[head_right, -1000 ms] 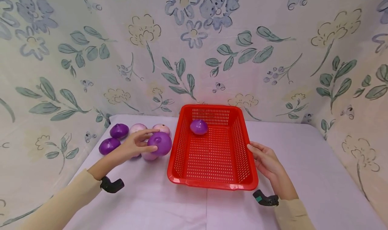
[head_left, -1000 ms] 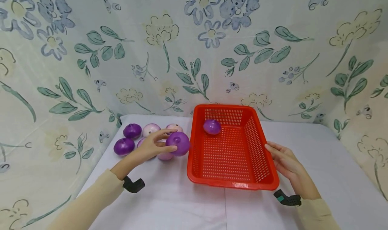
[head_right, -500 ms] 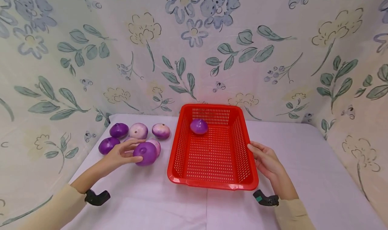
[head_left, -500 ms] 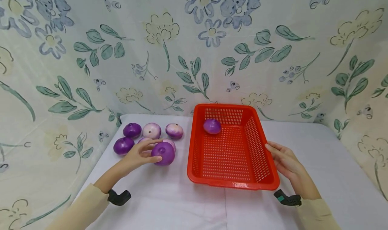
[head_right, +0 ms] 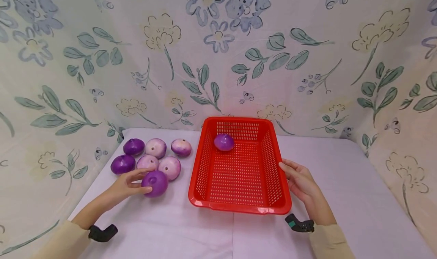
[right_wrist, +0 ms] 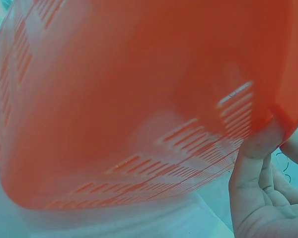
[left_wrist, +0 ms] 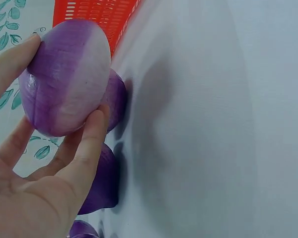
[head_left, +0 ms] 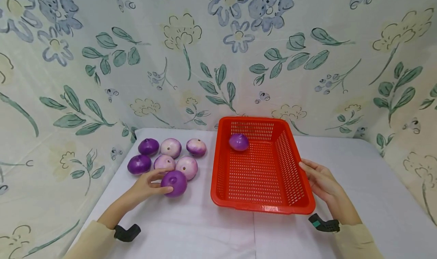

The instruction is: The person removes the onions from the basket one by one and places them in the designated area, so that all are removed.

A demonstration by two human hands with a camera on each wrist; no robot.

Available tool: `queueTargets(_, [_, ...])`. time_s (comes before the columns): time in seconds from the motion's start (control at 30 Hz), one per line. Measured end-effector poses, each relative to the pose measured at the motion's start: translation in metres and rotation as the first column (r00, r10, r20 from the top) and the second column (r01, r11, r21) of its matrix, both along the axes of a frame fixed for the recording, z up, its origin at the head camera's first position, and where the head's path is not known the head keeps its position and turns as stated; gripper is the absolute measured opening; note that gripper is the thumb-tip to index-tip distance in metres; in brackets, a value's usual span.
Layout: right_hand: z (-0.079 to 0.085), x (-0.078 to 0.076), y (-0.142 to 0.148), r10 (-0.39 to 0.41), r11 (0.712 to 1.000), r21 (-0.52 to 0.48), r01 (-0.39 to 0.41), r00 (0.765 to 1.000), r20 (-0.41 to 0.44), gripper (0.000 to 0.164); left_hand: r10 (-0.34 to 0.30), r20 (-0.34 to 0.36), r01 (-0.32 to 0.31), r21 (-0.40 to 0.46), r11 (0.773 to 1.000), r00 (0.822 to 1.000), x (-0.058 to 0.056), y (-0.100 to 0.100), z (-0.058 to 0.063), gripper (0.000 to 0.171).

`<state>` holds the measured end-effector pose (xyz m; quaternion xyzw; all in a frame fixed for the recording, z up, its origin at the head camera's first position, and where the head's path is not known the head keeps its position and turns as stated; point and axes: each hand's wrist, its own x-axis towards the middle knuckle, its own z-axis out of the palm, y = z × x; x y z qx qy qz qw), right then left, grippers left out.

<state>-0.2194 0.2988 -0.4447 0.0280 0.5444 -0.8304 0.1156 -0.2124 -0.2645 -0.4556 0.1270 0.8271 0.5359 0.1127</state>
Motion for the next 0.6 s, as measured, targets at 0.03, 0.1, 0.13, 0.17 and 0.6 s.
queueTargets(0.03, [0.0, 0.0, 0.0, -0.001, 1.0, 0.0, 0.001, 1.0, 0.001, 0.018, 0.0, -0.006, 0.0, -0.002, 1.0, 1.0, 0.001, -0.001, -0.001, 0.064])
queueTargets(0.1, [0.0, 0.0, 0.0, -0.003, 1.0, -0.002, 0.003, 1.0, -0.002, 0.018, -0.006, -0.018, 0.006, -0.001, 1.0, 1.0, 0.001, -0.002, -0.003, 0.064])
queueTargets(0.13, [0.0, 0.0, 0.0, -0.003, 1.0, -0.004, 0.003, 1.0, -0.003, 0.019, -0.01, -0.019, 0.01, 0.004, 1.0, 1.0, 0.002, -0.002, -0.004, 0.064])
queueTargets(0.17, [-0.001, 0.0, 0.0, -0.004, 1.0, -0.005, 0.004, 1.0, -0.005, 0.019, -0.013, -0.019, 0.013, 0.012, 1.0, 1.0, 0.002, -0.002, -0.005, 0.064])
queueTargets(0.6, [-0.001, 0.0, 0.0, -0.012, 1.0, 0.008, 0.012, 1.0, 0.003, 0.018, -0.014, -0.032, 0.014, -0.004, 1.0, 0.999, 0.007, -0.008, -0.013, 0.067])
